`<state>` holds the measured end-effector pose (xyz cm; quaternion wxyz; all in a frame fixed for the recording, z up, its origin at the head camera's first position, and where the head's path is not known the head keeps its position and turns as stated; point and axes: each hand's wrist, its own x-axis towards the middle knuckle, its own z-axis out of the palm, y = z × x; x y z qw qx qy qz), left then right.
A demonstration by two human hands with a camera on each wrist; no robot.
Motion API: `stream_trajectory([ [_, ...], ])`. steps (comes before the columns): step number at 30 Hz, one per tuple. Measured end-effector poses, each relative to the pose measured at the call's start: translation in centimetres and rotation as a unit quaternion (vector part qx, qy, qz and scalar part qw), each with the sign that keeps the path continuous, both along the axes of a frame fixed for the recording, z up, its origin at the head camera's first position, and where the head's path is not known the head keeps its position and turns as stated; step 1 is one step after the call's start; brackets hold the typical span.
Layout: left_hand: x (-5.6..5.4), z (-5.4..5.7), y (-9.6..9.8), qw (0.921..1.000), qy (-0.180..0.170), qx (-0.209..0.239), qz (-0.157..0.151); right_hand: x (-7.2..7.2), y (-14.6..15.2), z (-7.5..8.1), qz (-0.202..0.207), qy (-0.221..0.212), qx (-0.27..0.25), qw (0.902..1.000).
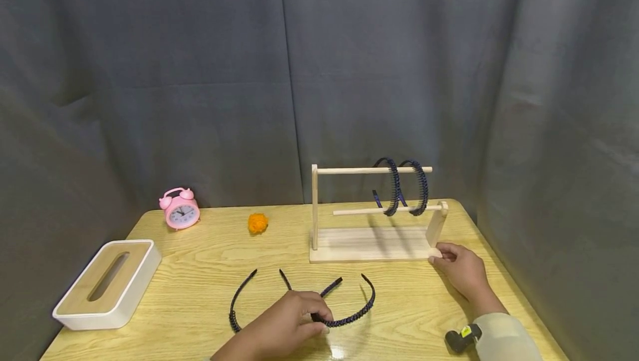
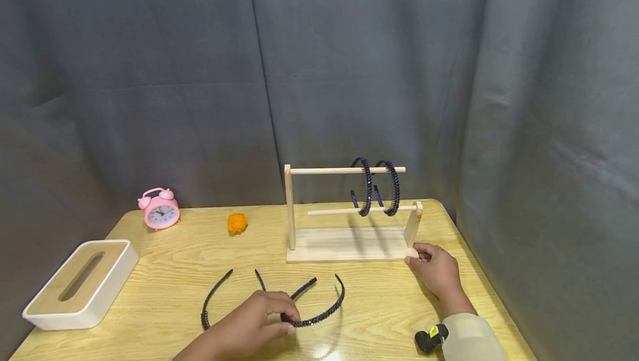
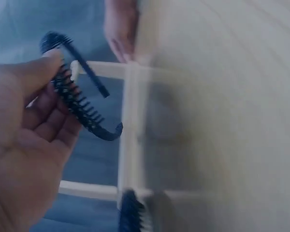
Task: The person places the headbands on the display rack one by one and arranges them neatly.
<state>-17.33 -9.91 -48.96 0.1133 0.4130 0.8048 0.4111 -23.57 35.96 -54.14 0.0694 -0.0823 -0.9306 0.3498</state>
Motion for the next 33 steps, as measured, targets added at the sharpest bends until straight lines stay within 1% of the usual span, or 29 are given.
stream_trajectory([
  [1, 0.0, 0.3, 0.2, 0.9992, -0.027, 0.025, 0.015, 0.0, 0.0, 0.0, 0.001, 0.000, -0.001, 1.0000],
  [2, 0.1, 0.7, 0.5, 0.9966, -0.054, 0.056, 0.029, 0.0, 0.0, 0.0, 0.001, 0.000, -0.002, 1.0000],
  [3, 0.1, 1.1, 0.8, 0.9925, -0.074, 0.086, 0.046, 0.0, 0.0, 0.0, 0.001, 0.000, -0.003, 1.0000],
  [4, 0.1, 1.7, 1.1, 0.9864, -0.096, 0.117, 0.064, -0.1, 0.0, 0.0, 0.000, 0.000, -0.004, 1.0000],
  [6, 0.0, 3.0, 1.9, 0.9695, -0.134, 0.178, 0.101, -0.1, 0.0, 0.2, -0.001, 0.002, -0.005, 1.0000],
  [7, 0.0, 3.6, 2.4, 0.9601, -0.147, 0.208, 0.116, -0.2, 0.0, 0.3, -0.002, 0.002, -0.006, 1.0000],
  [9, -0.2, 4.8, 3.2, 0.9414, -0.166, 0.256, 0.143, -0.2, -0.1, 0.3, -0.003, 0.000, -0.005, 1.0000],
  [11, -0.5, 6.1, 4.1, 0.9267, -0.172, 0.293, 0.161, -0.2, -0.1, 0.2, -0.003, -0.003, -0.006, 1.0000],
  [12, -0.7, 6.8, 4.5, 0.9203, -0.176, 0.308, 0.165, -0.3, -0.2, 0.2, -0.004, -0.003, -0.006, 1.0000],
  [14, -1.1, 8.0, 5.3, 0.9101, -0.179, 0.332, 0.171, -0.2, -0.2, 0.0, -0.005, -0.003, -0.005, 1.0000],
  [16, -1.5, 9.2, 6.1, 0.9030, -0.178, 0.347, 0.179, -0.2, -0.2, 0.0, -0.006, -0.003, -0.006, 1.0000],
  [20, -2.7, 11.3, 7.7, 0.8857, -0.184, 0.378, 0.196, -0.2, 0.0, -0.2, -0.009, -0.005, -0.005, 0.9999],
  [22, -3.4, 12.3, 8.5, 0.8735, -0.193, 0.403, 0.194, -0.2, 0.1, -0.2, -0.011, -0.005, -0.006, 0.9999],
  [24, -4.2, 13.0, 9.1, 0.8590, -0.204, 0.432, 0.184, -0.2, 0.1, -0.2, -0.010, -0.004, -0.008, 0.9999],
  [27, -5.4, 14.0, 9.8, 0.8415, -0.224, 0.460, 0.173, -0.2, 0.1, -0.2, -0.012, -0.004, -0.009, 0.9999],
  [29, -6.2, 14.4, 10.1, 0.8348, -0.234, 0.467, 0.175, -0.2, 0.1, -0.3, -0.011, -0.003, -0.008, 0.9999],
  [32, -7.3, 14.9, 10.6, 0.8313, -0.240, 0.465, 0.187, -0.2, 0.1, -0.4, -0.008, 0.000, -0.009, 0.9999],
  [33, -7.6, 15.1, 10.7, 0.8313, -0.241, 0.463, 0.192, -0.2, 0.0, -0.4, -0.007, 0.001, -0.010, 0.9999],
])
